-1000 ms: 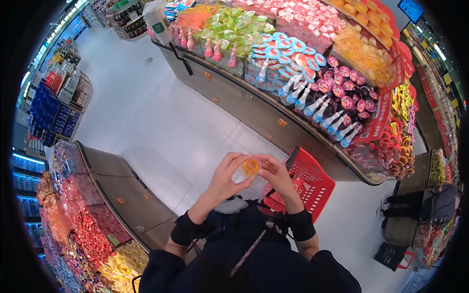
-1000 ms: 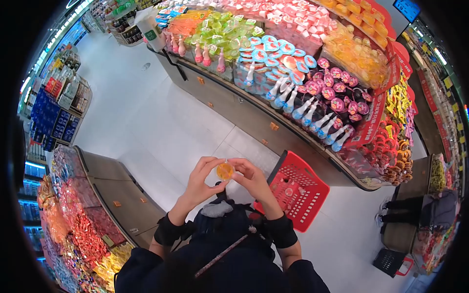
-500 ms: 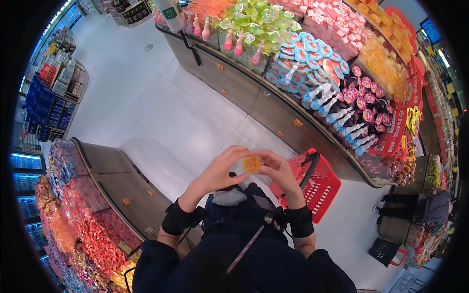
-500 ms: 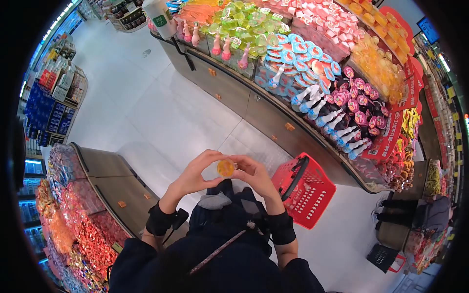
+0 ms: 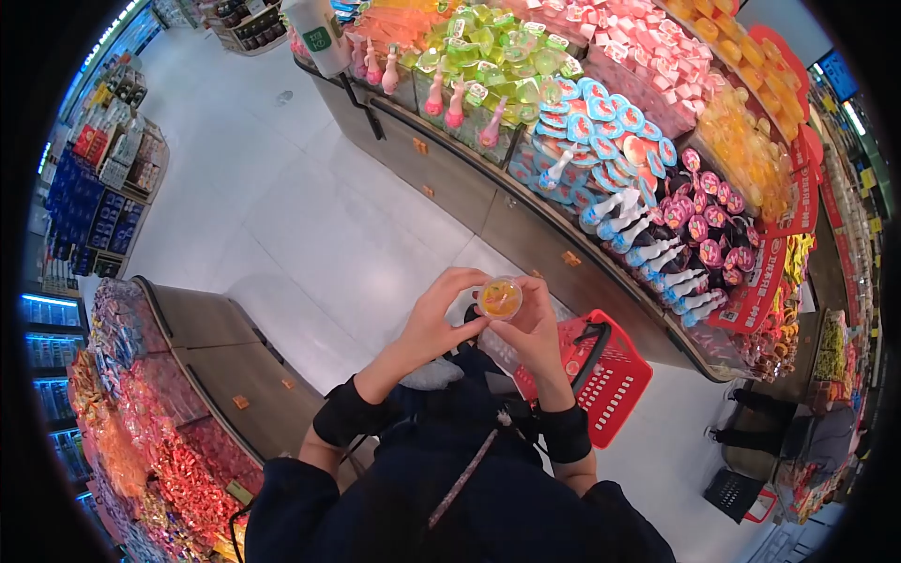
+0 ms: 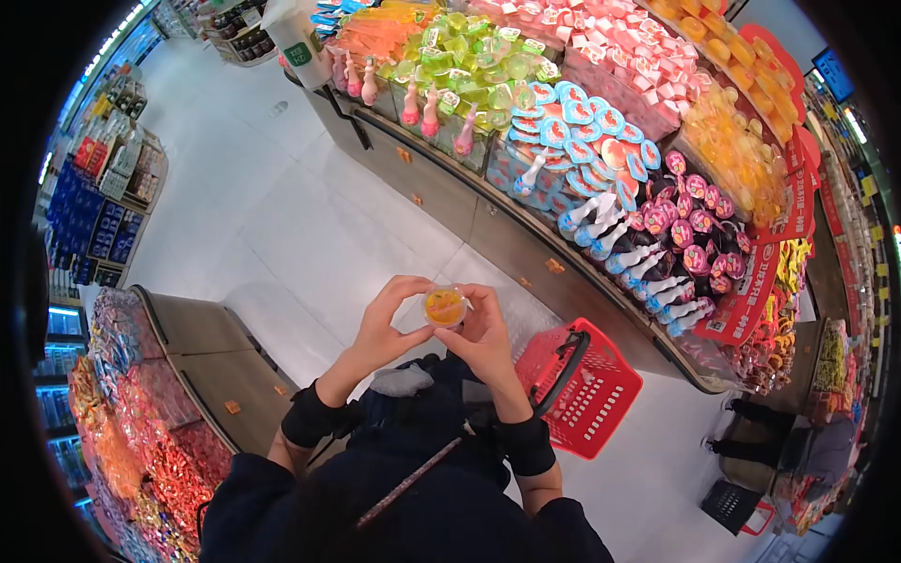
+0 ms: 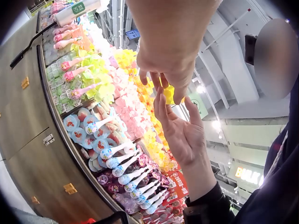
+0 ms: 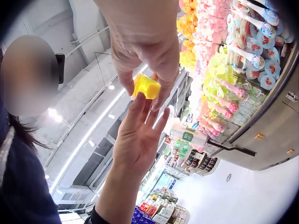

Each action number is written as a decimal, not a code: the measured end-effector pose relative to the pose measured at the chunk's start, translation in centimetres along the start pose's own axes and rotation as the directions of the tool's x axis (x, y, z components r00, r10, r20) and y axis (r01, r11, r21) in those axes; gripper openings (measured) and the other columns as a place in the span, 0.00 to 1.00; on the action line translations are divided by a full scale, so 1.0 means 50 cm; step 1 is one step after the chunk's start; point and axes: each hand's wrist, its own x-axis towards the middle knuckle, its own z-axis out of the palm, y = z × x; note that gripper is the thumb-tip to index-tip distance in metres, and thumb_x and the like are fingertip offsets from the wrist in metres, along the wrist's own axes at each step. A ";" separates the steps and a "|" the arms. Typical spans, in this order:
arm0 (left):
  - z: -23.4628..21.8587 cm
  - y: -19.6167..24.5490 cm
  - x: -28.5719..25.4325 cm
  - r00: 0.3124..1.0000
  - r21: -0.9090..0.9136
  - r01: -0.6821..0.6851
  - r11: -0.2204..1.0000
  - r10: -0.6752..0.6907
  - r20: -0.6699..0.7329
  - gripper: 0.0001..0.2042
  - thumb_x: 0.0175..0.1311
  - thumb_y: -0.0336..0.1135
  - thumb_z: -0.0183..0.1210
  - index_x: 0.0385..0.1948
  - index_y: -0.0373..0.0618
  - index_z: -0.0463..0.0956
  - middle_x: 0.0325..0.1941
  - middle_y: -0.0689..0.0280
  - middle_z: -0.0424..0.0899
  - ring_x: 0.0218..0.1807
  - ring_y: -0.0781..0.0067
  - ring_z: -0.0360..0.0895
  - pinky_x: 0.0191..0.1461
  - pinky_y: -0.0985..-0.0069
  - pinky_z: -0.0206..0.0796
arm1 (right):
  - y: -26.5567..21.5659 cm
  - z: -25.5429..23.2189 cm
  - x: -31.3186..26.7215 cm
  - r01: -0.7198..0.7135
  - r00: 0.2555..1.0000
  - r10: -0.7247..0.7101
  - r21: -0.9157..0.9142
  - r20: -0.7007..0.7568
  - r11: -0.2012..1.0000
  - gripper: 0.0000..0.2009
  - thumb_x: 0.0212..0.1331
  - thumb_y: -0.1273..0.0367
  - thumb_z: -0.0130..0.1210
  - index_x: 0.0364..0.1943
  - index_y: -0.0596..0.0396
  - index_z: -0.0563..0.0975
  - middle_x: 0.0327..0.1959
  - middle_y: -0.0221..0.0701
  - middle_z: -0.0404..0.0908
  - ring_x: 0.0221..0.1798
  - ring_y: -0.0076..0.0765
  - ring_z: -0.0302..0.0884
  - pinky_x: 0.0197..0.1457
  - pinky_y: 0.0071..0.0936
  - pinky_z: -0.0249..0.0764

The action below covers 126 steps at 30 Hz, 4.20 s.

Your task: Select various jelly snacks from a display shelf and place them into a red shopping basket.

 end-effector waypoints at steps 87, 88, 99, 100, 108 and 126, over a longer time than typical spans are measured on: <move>0.262 -0.288 0.857 0.838 -0.065 0.039 0.997 0.002 0.546 0.15 0.48 0.24 0.57 0.41 0.41 0.71 0.35 0.62 0.76 0.40 0.70 0.75 0.44 0.76 0.64 | -0.699 -0.761 0.522 -0.226 0.381 -0.851 -0.929 -0.361 0.293 0.16 0.43 0.74 0.57 0.39 0.62 0.70 0.30 0.30 0.70 0.27 0.21 0.68 0.31 0.18 0.69; 0.264 -0.288 0.857 0.840 -0.062 0.050 0.997 -0.009 0.543 0.15 0.48 0.24 0.57 0.41 0.41 0.71 0.35 0.62 0.76 0.39 0.70 0.75 0.44 0.76 0.64 | -0.725 -0.778 0.533 -0.244 0.372 -0.879 -0.945 -0.298 0.217 0.16 0.43 0.73 0.58 0.39 0.62 0.70 0.29 0.30 0.71 0.26 0.22 0.68 0.31 0.18 0.69; 0.264 -0.292 0.854 0.862 -0.067 0.116 0.991 -0.067 0.503 0.14 0.49 0.24 0.56 0.40 0.40 0.71 0.34 0.61 0.77 0.40 0.70 0.75 0.45 0.76 0.64 | -0.906 -0.989 0.652 -0.684 0.440 -0.805 -0.730 -0.398 -0.012 0.20 0.39 0.59 0.58 0.33 0.60 0.74 0.27 0.42 0.76 0.34 0.43 0.75 0.38 0.35 0.70; 0.262 -0.290 0.854 0.864 -0.071 0.133 0.989 -0.081 0.498 0.14 0.49 0.24 0.56 0.40 0.40 0.71 0.35 0.61 0.77 0.41 0.70 0.75 0.45 0.76 0.64 | -0.910 -1.004 0.656 -0.710 0.450 -0.790 -0.703 -0.416 -0.035 0.20 0.39 0.59 0.57 0.34 0.60 0.75 0.29 0.43 0.77 0.36 0.45 0.75 0.40 0.36 0.70; 0.265 -0.291 0.847 0.877 -0.049 0.140 0.989 -0.101 0.470 0.13 0.49 0.25 0.56 0.40 0.40 0.72 0.35 0.61 0.77 0.41 0.70 0.75 0.46 0.77 0.64 | -0.910 -1.028 0.665 -0.725 0.442 -0.787 -0.688 -0.431 -0.030 0.22 0.42 0.59 0.57 0.40 0.58 0.72 0.36 0.42 0.77 0.41 0.45 0.74 0.44 0.35 0.69; 0.303 -0.271 0.841 0.850 -0.034 0.090 0.995 -0.060 0.523 0.13 0.50 0.25 0.55 0.40 0.39 0.71 0.36 0.60 0.77 0.41 0.70 0.75 0.44 0.77 0.65 | -0.858 -0.834 0.562 -0.368 0.464 -0.846 -0.926 -0.264 0.087 0.16 0.47 0.64 0.56 0.38 0.59 0.73 0.26 0.33 0.75 0.30 0.29 0.73 0.32 0.25 0.69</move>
